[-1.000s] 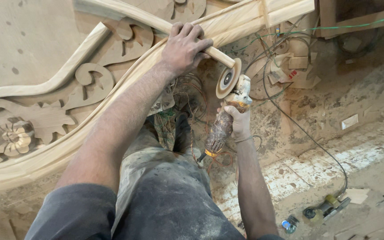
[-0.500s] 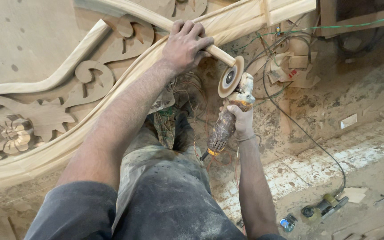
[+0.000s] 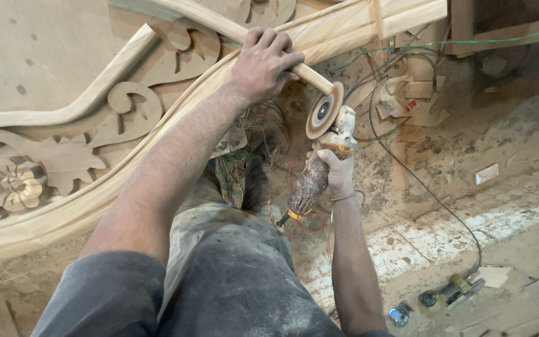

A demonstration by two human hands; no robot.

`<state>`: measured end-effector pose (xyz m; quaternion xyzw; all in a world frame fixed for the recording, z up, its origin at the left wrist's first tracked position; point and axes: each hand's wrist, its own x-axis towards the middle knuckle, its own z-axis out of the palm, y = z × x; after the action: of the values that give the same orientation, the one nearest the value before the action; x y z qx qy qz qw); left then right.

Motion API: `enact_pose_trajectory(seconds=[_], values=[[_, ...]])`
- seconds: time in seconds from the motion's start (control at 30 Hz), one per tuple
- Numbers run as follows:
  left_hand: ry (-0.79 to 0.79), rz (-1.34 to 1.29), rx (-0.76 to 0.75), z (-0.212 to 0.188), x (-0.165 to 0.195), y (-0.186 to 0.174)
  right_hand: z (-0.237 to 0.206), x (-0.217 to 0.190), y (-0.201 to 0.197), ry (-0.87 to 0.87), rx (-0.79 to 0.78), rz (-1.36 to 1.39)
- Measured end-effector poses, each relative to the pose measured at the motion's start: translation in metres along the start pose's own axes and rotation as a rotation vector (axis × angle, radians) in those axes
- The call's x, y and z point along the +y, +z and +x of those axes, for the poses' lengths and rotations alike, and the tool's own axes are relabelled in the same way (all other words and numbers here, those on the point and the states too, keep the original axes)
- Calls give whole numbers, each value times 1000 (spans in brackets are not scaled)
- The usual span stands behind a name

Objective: The person uses an angle grinder to carve and smooth a decorative wooden panel with floral motifs. They repeatedly fit a curved wooden trim piece along the panel's edge, then use the grinder to refine the trim's profile. The person continues to adjust and reposition the trim piece while grinding.

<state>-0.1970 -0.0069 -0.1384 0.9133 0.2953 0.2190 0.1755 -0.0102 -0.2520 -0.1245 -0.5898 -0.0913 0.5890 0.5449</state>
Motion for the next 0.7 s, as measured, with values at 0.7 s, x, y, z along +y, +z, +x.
enact_pose_trajectory(seconds=[0.7], values=[[-2,26,27,0,-1,2,3,8,4,-8,18,-25]])
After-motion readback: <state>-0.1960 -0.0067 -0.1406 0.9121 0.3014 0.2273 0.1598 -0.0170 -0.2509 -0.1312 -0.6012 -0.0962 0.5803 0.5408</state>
